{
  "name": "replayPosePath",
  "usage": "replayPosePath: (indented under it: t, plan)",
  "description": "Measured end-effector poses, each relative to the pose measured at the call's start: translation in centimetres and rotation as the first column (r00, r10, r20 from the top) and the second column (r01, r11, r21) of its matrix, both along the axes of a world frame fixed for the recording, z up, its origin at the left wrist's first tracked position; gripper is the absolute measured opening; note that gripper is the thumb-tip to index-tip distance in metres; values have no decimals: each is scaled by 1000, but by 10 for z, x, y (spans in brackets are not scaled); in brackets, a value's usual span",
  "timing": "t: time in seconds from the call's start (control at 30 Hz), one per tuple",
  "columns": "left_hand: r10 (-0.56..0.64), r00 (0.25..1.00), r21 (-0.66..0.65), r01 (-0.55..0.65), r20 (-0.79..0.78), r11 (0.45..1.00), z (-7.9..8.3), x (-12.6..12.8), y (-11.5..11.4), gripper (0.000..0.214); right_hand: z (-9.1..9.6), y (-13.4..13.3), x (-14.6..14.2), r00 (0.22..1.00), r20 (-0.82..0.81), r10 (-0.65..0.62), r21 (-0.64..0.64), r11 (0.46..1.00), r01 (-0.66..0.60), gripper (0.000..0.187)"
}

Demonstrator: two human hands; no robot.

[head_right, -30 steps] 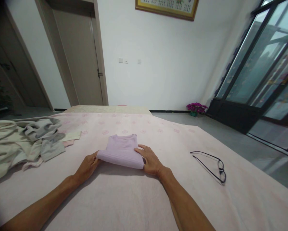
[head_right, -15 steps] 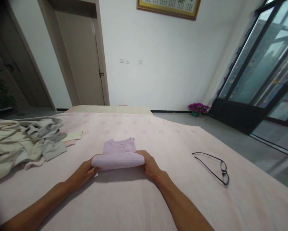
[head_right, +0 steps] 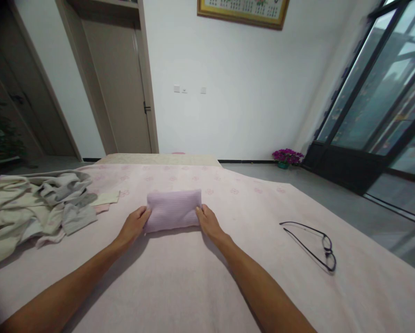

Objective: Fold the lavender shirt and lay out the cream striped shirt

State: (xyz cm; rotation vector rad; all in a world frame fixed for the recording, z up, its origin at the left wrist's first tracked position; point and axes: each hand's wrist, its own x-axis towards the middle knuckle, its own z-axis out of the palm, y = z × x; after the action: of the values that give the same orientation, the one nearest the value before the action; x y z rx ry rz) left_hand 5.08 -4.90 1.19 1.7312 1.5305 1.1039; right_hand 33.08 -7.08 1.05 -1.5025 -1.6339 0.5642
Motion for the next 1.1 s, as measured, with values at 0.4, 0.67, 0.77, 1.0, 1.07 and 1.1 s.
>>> replayPosePath:
  t: [0.4,0.67,0.77,1.0,1.07,1.1]
  plan:
    - [71,900,-79,-116,-430,990,-10,0,47,42,-4,35,-5,874,466,-138,-169,956,241,44]
    - [-82,961,-144,45,-262,988,-17,-13,65,48,-4,52,10,981,178,-73,-207,972,110,47]
    - [-141,985,-205,118,-102,972,-14,-14,65,48,1,54,11,995,-82,58,-294,952,-80,33]
    - [-187,939,-363,288,289,886,13,-12,49,41,12,45,16,917,-383,110,-421,863,-279,23]
    - [-208,916,-280,311,344,908,22,-11,49,43,14,46,15,911,-397,112,-359,895,-266,27]
    - [-215,908,-210,303,359,930,25,-11,50,46,15,47,14,917,-383,112,-274,934,-229,29]
